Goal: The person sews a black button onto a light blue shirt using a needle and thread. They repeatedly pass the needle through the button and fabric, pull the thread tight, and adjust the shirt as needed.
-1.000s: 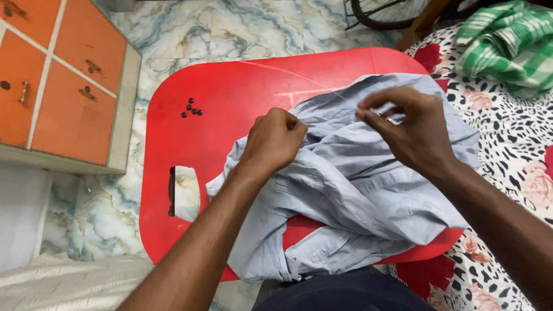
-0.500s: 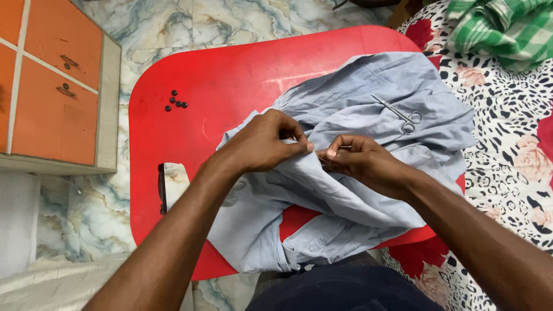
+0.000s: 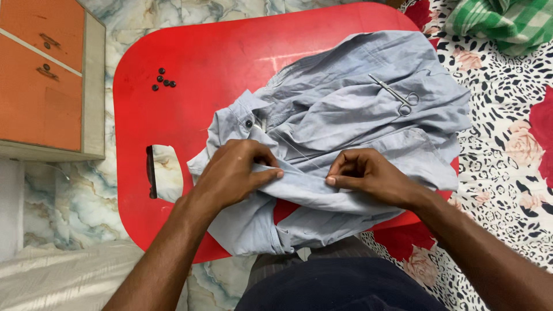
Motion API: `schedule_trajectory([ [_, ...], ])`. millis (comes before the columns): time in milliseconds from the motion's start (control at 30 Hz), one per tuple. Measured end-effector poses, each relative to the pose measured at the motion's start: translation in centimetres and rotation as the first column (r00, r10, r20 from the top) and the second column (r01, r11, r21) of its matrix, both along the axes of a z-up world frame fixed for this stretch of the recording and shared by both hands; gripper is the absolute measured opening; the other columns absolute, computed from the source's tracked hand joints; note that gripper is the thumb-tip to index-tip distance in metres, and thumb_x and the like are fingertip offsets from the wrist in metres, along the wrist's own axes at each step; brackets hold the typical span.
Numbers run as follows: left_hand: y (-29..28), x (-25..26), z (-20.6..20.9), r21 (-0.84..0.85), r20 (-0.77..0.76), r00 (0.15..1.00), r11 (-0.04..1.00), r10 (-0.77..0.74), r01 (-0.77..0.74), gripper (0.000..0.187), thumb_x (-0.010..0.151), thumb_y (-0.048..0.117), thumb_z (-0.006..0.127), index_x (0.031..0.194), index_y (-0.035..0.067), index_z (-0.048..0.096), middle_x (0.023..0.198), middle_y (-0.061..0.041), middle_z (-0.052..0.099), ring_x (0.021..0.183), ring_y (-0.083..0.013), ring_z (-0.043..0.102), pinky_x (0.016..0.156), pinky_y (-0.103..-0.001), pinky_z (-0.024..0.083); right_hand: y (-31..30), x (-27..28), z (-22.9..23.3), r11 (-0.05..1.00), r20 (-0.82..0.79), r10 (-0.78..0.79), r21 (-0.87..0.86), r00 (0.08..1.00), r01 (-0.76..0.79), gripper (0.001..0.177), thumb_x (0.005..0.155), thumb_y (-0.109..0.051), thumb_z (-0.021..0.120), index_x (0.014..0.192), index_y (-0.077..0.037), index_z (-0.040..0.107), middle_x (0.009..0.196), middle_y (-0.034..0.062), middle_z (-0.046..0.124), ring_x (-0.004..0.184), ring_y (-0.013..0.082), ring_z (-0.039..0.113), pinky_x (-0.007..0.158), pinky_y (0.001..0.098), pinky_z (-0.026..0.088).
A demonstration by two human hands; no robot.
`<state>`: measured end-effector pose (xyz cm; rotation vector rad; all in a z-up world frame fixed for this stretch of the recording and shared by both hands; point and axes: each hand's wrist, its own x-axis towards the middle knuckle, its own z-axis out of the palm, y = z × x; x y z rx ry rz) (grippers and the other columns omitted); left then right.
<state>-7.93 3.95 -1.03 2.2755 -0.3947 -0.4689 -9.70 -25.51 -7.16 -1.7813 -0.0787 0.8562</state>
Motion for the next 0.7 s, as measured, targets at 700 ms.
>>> schedule_trajectory([
  [700, 4.1, 0.4, 0.5, -0.065, 0.013, 0.994, 0.992, 0.112, -0.111, 0.024, 0.086, 0.023, 0.077, 0.106, 0.010, 0.080, 0.095, -0.011, 0.081, 0.086, -0.0204, 0.076, 0.077, -0.036, 0.058, -0.5, 0.0, 0.8, 0.971, 0.084, -0.083, -0.215, 0.993, 0.100, 0.013, 0.086, -0.014, 0.077, 0.092, -0.003, 0.077, 0.076, 0.0068, 0.076, 0.063, 0.0121, 0.064, 0.058, 0.0280, 0.053],
])
